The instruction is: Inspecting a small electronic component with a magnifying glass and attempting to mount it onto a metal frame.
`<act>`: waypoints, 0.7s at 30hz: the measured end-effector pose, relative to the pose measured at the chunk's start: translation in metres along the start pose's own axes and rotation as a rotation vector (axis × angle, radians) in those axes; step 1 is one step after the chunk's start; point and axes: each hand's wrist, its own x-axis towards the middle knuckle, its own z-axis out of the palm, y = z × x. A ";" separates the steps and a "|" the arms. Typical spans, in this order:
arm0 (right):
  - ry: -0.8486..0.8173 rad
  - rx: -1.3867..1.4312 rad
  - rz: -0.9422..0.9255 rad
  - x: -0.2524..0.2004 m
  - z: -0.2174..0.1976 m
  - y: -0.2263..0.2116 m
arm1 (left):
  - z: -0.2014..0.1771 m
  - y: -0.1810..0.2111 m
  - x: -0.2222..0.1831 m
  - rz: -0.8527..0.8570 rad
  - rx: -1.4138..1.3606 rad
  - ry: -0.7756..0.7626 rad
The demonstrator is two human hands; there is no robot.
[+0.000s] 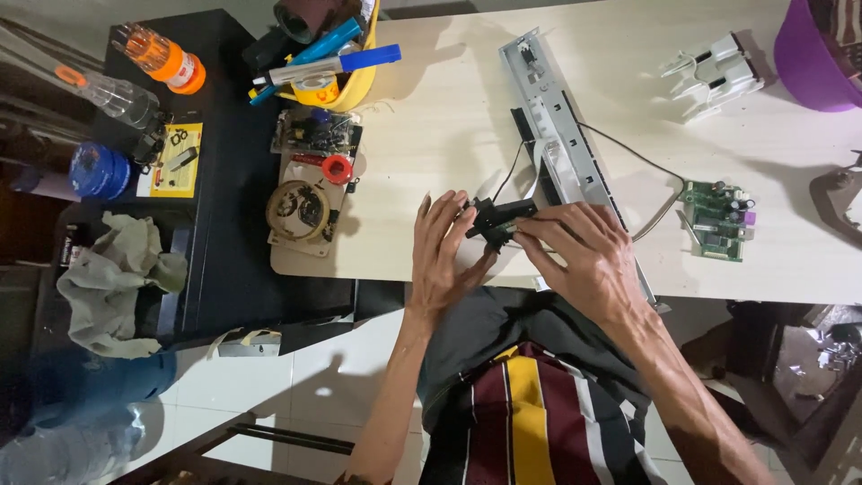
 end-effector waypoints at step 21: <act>0.001 0.221 0.472 -0.006 0.005 -0.012 | -0.004 -0.002 0.000 -0.028 -0.039 0.032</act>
